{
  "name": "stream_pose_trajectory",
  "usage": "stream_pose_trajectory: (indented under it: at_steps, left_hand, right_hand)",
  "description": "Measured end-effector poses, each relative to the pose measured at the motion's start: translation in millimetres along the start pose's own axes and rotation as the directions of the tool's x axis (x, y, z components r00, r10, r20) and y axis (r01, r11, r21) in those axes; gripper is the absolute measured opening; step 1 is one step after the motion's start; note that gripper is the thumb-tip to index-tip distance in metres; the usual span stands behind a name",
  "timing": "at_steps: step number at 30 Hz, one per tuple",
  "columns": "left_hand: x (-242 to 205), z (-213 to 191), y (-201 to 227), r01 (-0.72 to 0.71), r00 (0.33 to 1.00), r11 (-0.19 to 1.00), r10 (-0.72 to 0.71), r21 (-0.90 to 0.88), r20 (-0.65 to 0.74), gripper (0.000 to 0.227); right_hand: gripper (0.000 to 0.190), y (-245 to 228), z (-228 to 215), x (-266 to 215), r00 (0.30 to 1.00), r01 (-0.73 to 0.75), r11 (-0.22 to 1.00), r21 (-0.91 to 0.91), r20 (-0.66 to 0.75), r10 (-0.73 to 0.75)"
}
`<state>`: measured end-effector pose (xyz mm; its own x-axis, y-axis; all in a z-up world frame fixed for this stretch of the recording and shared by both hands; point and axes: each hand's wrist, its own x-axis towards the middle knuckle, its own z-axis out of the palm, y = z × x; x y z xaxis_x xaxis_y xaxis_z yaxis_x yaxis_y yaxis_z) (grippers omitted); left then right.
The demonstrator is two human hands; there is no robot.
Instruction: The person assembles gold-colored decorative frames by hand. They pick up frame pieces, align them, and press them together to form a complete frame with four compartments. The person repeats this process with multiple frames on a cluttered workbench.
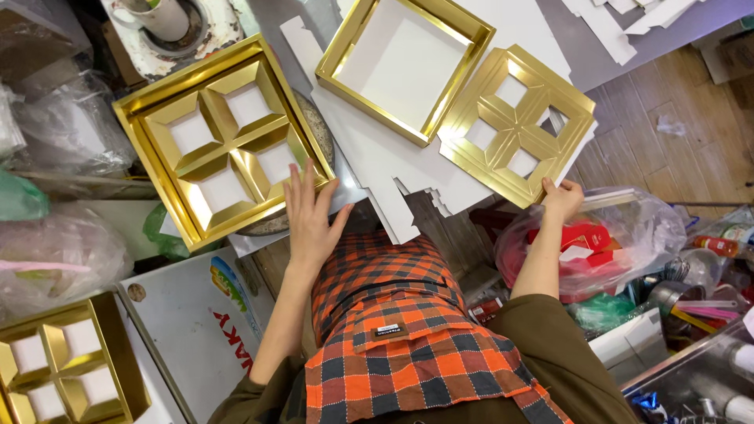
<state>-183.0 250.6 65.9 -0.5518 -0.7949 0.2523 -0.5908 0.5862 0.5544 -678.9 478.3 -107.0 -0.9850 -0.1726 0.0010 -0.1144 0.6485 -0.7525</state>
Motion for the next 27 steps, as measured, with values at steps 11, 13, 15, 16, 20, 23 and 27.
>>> stream_pose_trajectory:
  at_steps: [11, 13, 15, 16, 20, 23, 27]
  left_hand:
    - [-4, 16, 18, -0.07, 0.997, 0.997, 0.07, 0.017, 0.045, 0.049]
    - [-7, 15, 17, -0.067, 0.997, 0.997, 0.065, 0.029, 0.043, 0.05]
    - [-8, 8, 3, -0.038, 0.999, 0.993, 0.035, 0.113, 0.026, 0.057]
    - [-9, 4, -8, -0.023, 1.0, 0.988, 0.02, 0.153, 0.017, 0.061]
    - [-26, -22, -64, 0.128, 0.991, 0.946, -0.11, 0.298, -0.075, 0.039]
    - [-33, -19, -86, 0.041, 0.991, 0.926, 0.009, 0.375, -0.13, 0.025]
    - [-37, -26, -90, -0.021, 0.964, 0.889, 0.139, 0.457, -0.225, 0.023]
  right_hand:
    - [0.031, 5, 16, -23, 0.99, -0.015, 0.964, -0.266, -0.141, -0.023]
    - [0.039, 4, 15, -21, 0.973, 0.127, 0.967, -0.22, -0.16, -0.164]
    - [0.046, 1, 19, -18, 0.958, 0.197, 0.962, -0.19, -0.17, -0.23]
    - [0.049, -2, 21, -17, 0.959, 0.196, 0.963, -0.184, -0.17, -0.227]
    - [0.048, -36, 32, -19, 0.924, 0.379, 0.921, -0.089, -0.024, -0.383]
    - [0.036, -88, 56, -47, 0.884, 0.404, 0.9, 0.16, 0.183, -0.43]
    - [0.031, -165, 94, -100, 0.637, 0.686, 0.695, 0.216, 0.283, -0.717]
